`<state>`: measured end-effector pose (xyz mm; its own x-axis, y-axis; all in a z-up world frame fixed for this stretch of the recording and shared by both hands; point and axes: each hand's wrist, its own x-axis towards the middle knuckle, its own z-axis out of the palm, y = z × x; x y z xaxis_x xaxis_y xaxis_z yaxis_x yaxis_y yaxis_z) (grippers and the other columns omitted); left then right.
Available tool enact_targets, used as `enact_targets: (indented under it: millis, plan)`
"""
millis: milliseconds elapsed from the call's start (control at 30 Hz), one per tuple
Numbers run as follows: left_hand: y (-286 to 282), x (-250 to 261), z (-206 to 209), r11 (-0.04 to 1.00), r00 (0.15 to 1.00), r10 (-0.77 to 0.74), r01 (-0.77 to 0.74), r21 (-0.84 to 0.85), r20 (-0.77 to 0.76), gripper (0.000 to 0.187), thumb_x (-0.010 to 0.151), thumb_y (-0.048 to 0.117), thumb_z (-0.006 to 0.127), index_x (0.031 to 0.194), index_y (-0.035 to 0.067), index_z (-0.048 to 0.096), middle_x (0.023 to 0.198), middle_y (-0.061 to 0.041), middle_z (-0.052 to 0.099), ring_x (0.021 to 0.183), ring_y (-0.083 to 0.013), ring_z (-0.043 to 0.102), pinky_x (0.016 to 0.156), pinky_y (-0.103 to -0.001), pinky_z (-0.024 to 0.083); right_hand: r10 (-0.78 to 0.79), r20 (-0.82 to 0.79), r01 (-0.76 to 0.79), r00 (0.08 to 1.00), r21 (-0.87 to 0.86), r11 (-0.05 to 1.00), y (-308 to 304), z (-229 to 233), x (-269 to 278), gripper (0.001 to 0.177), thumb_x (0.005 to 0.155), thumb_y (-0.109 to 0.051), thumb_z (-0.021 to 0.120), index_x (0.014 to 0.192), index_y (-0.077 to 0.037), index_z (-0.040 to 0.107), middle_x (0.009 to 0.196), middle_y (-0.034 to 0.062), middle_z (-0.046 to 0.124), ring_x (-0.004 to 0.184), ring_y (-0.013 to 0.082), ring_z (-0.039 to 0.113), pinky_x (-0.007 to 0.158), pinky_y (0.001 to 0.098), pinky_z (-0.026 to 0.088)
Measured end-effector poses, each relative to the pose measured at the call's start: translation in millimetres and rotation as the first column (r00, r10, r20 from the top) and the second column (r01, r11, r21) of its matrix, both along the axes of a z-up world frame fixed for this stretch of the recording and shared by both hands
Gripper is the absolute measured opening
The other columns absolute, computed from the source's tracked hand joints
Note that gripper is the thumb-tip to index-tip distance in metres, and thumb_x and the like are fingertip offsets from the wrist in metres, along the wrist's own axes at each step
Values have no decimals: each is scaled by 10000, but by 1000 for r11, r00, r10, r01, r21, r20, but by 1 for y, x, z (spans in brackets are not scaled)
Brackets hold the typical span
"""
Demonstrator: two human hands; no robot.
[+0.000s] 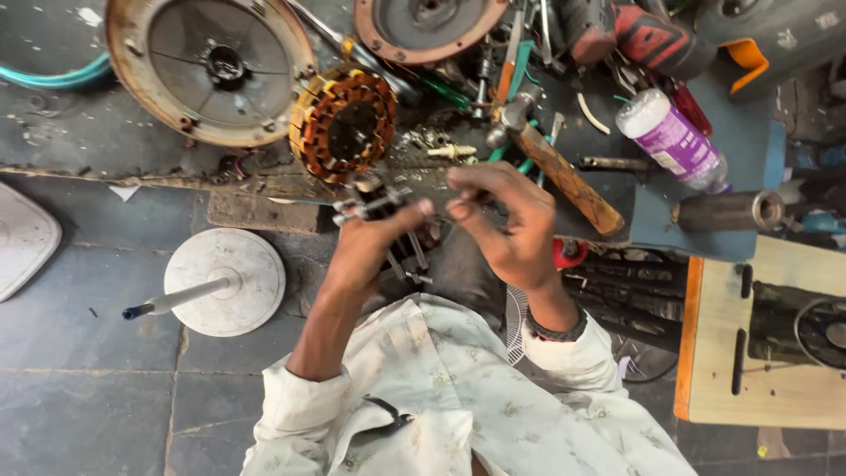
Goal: The person disassembles a motor rotor assembly on a workbench. They use a hammer to tap the housing, a screwdriver to pry components, and pliers to remove parts, exposing the copper windings. The person then uses a caliper to measure a shaft and handles a small metal ring.
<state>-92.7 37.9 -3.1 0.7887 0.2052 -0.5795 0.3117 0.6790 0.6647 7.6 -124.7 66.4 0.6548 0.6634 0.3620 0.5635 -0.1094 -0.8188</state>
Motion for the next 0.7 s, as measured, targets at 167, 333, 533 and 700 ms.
enact_targets:
  millis: [167,333,533,700]
  plan:
    - [0,7,-1,932,908,-268,160,324,322,166,807,92,821,928,24,729,835,-34,759,746,-124,719,676,-298,598,226,179,-187,957,-211,959,30,26,20,454,969,-269,775,1325,-8,672,1284,194,707,1212,332,691,1039,402,538]
    - [-8,17,3,892,837,-381,223,393,392,202,846,144,850,945,20,725,842,31,674,769,-60,574,655,-287,524,269,-84,-282,960,-304,910,21,42,35,380,914,-268,798,1214,-43,736,1170,143,770,1076,262,765,939,339,574]
    - [-15,30,8,891,821,-403,251,379,403,284,884,218,818,1078,49,700,928,47,667,853,-56,574,734,-280,513,133,-163,-163,978,-189,968,0,31,41,324,926,-191,806,1204,-37,745,1117,98,794,1001,176,749,924,307,568]
    - [-21,40,18,864,839,-459,345,368,292,407,869,365,792,1120,52,721,925,22,686,841,-82,593,744,-296,525,119,-425,-26,897,218,976,-25,36,70,306,938,-189,774,1203,-42,733,1083,69,793,906,123,734,769,269,564]
